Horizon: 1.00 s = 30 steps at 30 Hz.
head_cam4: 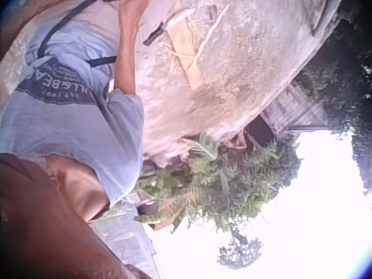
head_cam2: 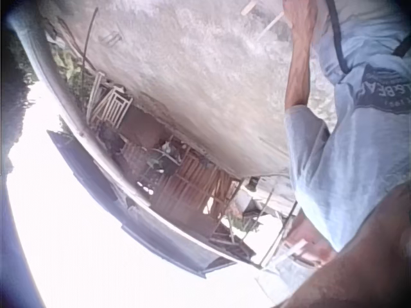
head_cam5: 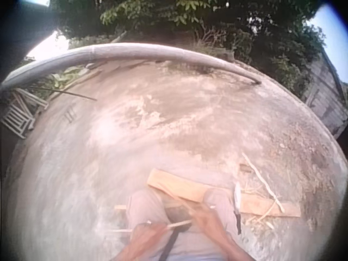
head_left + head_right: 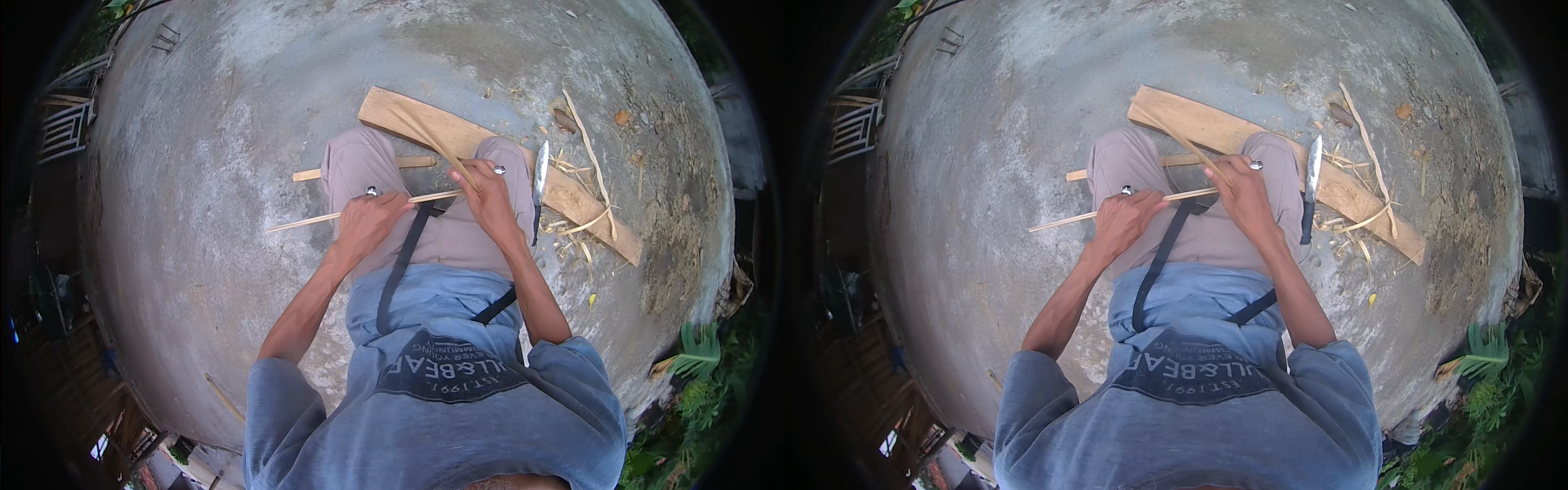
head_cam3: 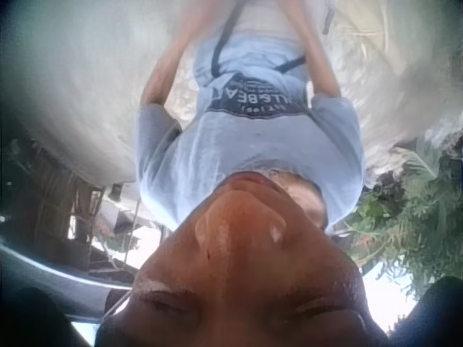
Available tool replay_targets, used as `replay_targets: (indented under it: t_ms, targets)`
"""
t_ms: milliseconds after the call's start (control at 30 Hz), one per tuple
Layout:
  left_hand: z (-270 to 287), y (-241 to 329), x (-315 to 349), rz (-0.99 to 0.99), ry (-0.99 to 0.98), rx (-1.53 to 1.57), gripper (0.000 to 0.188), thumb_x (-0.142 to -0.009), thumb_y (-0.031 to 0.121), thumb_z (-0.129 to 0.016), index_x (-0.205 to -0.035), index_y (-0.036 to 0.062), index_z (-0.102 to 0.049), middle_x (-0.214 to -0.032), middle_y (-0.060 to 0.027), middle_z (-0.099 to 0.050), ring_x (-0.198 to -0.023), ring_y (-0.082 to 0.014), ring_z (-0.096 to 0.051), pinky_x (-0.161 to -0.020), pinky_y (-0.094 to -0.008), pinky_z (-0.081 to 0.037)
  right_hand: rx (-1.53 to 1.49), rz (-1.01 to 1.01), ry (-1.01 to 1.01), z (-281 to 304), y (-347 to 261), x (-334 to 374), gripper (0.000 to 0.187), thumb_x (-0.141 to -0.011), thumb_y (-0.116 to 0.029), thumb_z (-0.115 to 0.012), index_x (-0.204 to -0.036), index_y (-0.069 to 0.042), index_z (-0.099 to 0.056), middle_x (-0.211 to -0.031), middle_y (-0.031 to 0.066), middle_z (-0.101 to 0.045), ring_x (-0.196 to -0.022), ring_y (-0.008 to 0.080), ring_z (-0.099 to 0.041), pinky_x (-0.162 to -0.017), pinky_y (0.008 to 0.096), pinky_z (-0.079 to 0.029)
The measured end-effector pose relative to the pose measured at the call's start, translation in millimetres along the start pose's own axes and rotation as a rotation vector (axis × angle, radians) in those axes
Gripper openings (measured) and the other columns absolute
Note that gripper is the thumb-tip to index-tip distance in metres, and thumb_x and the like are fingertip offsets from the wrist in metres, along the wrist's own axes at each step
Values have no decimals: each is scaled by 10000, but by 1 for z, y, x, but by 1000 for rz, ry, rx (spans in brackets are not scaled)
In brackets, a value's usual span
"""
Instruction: The person sits on a concrete floor and uses a knife to split a wooden plank into thin strips. They repeatedly position the wood, cut it, and arrange the resulting strips on their lap.
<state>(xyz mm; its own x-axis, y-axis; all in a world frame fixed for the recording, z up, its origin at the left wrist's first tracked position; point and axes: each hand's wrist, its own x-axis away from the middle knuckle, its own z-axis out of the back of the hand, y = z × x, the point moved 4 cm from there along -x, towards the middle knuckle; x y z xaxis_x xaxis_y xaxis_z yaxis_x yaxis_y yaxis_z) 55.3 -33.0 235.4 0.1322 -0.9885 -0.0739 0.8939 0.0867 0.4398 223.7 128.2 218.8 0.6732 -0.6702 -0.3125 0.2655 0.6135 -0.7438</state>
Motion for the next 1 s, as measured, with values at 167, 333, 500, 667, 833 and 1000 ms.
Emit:
replay_targets:
  t_ms: [167,333,500,667,833,1000]
  targets:
    - [0,-8,-4,-181,-27,-121,250,-1005,368,-593,-1024,124,-640,-806,-53,-601,-672,-268,-654,-593,-396,-495,6,-433,-730,-3,-5,8,385,-1033,-419,-599,-1045,-67,-757,-840,144,-721,-788,349,-668,-718,434,-494]
    - [-22,-11,8,-166,46,-38,271,-981,374,-629,-1086,131,-688,-854,-33,-597,-723,-242,-625,-678,-374,-483,53,-361,-709,-7,3,20,347,-1011,-422,-626,-1082,-113,-768,-824,135,-700,-786,360,-661,-715,434,-495]
    - [-44,-19,13,-51,49,168,330,-967,384,-650,-1139,117,-738,-884,-41,-633,-786,-257,-637,-741,-396,-480,91,-246,-590,-12,5,35,311,-988,-404,-648,-1119,-153,-777,-857,117,-696,-827,347,-672,-729,442,-504]
    - [-44,-17,11,22,42,256,322,-969,372,-647,-1132,118,-761,-929,-55,-688,-834,-298,-656,-754,-415,-479,72,-225,-504,-14,5,42,284,-989,-380,-645,-1129,-175,-783,-845,106,-678,-842,335,-670,-740,442,-507]
    - [-45,-17,8,54,6,290,278,-935,309,-699,-1103,100,-772,-927,-88,-707,-836,-327,-670,-750,-444,-502,117,-180,-552,-19,19,43,302,-982,-406,-647,-1143,-188,-781,-874,98,-695,-856,333,-677,-734,439,-511]
    - [-46,-16,6,78,57,308,259,-919,284,-723,-1070,80,-772,-912,-93,-709,-835,-328,-674,-730,-439,-514,106,-165,-609,-21,26,36,325,-982,-439,-638,-1141,-193,-779,-906,102,-710,-875,346,-676,-729,455,-514]
